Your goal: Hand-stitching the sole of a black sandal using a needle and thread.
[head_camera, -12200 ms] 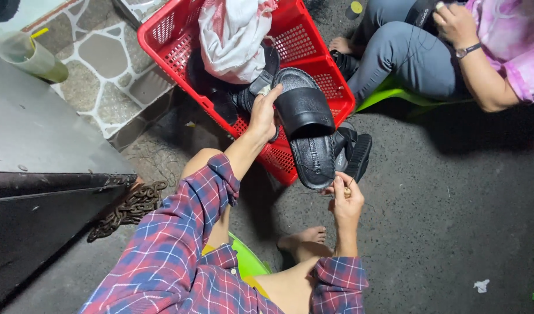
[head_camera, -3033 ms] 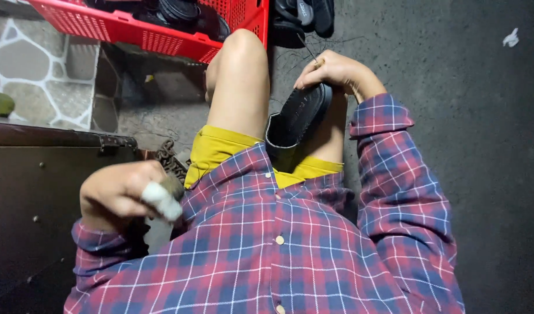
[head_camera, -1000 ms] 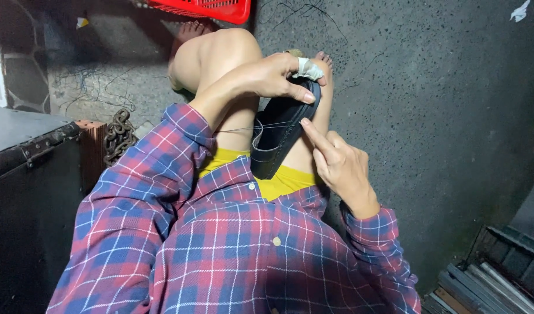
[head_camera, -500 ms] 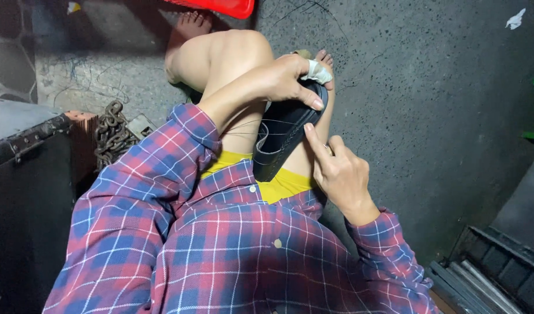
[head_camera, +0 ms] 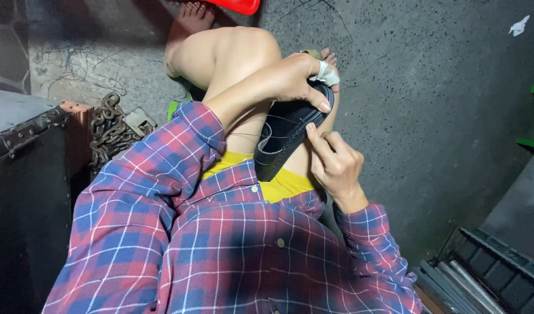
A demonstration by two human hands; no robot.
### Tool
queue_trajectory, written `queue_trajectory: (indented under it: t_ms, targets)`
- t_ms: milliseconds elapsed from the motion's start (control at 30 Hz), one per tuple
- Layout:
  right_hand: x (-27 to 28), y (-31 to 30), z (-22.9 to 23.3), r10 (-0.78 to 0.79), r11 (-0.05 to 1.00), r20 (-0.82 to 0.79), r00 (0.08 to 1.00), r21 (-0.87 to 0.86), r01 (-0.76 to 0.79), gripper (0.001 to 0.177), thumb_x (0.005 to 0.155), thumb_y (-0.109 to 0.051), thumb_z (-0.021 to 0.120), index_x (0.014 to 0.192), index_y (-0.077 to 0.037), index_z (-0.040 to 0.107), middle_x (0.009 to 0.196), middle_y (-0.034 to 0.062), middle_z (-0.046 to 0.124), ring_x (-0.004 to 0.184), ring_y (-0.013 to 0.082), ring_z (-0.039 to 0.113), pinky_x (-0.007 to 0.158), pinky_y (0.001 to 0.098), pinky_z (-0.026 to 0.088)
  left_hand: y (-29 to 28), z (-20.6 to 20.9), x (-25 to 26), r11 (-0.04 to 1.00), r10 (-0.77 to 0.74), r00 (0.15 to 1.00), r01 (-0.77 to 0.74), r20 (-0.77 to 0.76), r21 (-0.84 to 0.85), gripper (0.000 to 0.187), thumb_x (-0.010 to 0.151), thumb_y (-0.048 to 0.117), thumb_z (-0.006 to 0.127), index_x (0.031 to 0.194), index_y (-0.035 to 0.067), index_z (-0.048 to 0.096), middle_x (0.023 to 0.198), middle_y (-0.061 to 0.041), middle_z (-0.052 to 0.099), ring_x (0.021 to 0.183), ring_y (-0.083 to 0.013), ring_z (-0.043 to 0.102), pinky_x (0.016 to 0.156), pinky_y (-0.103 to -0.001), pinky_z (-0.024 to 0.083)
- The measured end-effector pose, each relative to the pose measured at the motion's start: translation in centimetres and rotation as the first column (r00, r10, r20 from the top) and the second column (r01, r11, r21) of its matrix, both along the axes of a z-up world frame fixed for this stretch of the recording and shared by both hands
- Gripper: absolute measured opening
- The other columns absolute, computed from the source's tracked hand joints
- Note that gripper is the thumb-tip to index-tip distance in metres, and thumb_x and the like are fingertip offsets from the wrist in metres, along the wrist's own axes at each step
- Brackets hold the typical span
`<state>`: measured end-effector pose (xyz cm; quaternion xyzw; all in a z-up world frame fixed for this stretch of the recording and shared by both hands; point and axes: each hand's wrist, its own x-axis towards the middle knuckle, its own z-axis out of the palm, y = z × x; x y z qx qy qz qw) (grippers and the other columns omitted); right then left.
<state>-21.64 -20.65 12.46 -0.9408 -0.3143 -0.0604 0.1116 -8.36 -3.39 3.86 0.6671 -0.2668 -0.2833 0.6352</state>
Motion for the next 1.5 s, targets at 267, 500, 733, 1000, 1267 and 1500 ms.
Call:
queue_trajectory:
  t_ms: [267, 500, 733, 1000, 1267, 1500]
  targets:
    - [-0.5, -0.5, 0.6, -0.053, 0.999, 0.058, 0.997, -0.004, 0.054, 0.026, 0.093, -0.021, 0.054, 0.109, -0.024, 0.074, 0.079, -0.0017, 0.056, 0.052, 0.0173, 0.055, 0.049, 0.0265, 0.048, 5.0, 7.2, -8.4, 0.845, 0.383, 0.769, -0.515, 0.512, 0.142, 0.053, 0.088, 0.046, 0.069, 0.065, -0.001, 0.060, 0.063, -0.018, 0.050, 0.065, -0.0394, 0.058, 0.057, -0.046, 0.050]
    - [-0.4, 0.5, 1.7, -0.049, 0.999, 0.081, 0.995, -0.018, 0.050, 0.024, 0.092, -0.018, 0.057, 0.108, -0.022, 0.074, 0.079, 0.0000, 0.056, 0.052, 0.0172, 0.055, 0.050, 0.0254, 0.047, 6.1, 4.8, -12.8, 0.834, 0.162, 0.857, -0.384, 0.489, 0.397, 0.025, 0.078, 0.028, 0.072, 0.063, 0.009, 0.065, 0.060, -0.011, 0.056, 0.060, -0.0322, 0.060, 0.054, -0.044, 0.049]
    - [-0.6, 0.4, 1.7, -0.025, 1.000, 0.139, 0.990, -0.009, 0.027, 0.025, 0.094, -0.019, 0.052, 0.108, -0.021, 0.073, 0.081, 0.0007, 0.055, 0.057, 0.0164, 0.056, 0.052, 0.0255, 0.047, 5.8, 6.5, -10.9, 0.881, 0.263, 0.960, -0.279, -0.095, -0.383, 0.012, 0.086, 0.012, 0.071, 0.098, 0.009, 0.072, 0.097, -0.010, 0.070, 0.094, -0.0201, 0.066, 0.087, -0.036, 0.052]
    - [-0.8, 0.7, 1.5, -0.024, 0.998, 0.216, 0.976, -0.054, 0.036, 0.030, 0.091, -0.013, 0.050, 0.109, -0.024, 0.072, 0.079, 0.0004, 0.053, 0.056, 0.0152, 0.053, 0.052, 0.0245, 0.046, 5.0, 5.8, -9.6, 0.881, 0.214, 0.789, -0.411, 0.576, 0.236, 0.009, 0.075, 0.016, 0.072, 0.072, 0.010, 0.067, 0.066, -0.010, 0.059, 0.066, -0.0310, 0.063, 0.063, -0.041, 0.052]
    - [-1.0, -0.5, 3.8, -0.076, 0.982, -0.037, 0.996, -0.178, 0.068, 0.036, 0.092, -0.023, 0.050, 0.122, -0.037, 0.065, 0.069, -0.0036, 0.043, 0.046, 0.0140, 0.052, 0.047, 0.0278, 0.046, 6.0, 7.0, -8.3, 0.966, 0.213, 0.974, -0.199, -0.073, 0.162, 0.038, 0.074, 0.017, 0.076, 0.107, 0.011, 0.058, 0.074, -0.005, 0.070, 0.077, -0.0281, 0.070, 0.073, -0.042, 0.053]
    - [-2.4, -5.3, 8.2, -0.215, 0.968, -0.369, 0.904, -0.202, 0.147, 0.042, 0.093, -0.021, 0.045, 0.130, -0.036, 0.060, 0.064, 0.0044, 0.050, 0.055, 0.0315, 0.058, 0.048, 0.0389, 0.045, 3.5, 7.5, -6.8, 0.927, 0.240, 0.969, -0.210, -0.062, 0.310, 0.041, 0.069, 0.029, 0.082, 0.091, 0.002, 0.058, 0.082, -0.018, 0.067, 0.087, -0.0404, 0.066, 0.074, -0.050, 0.049]
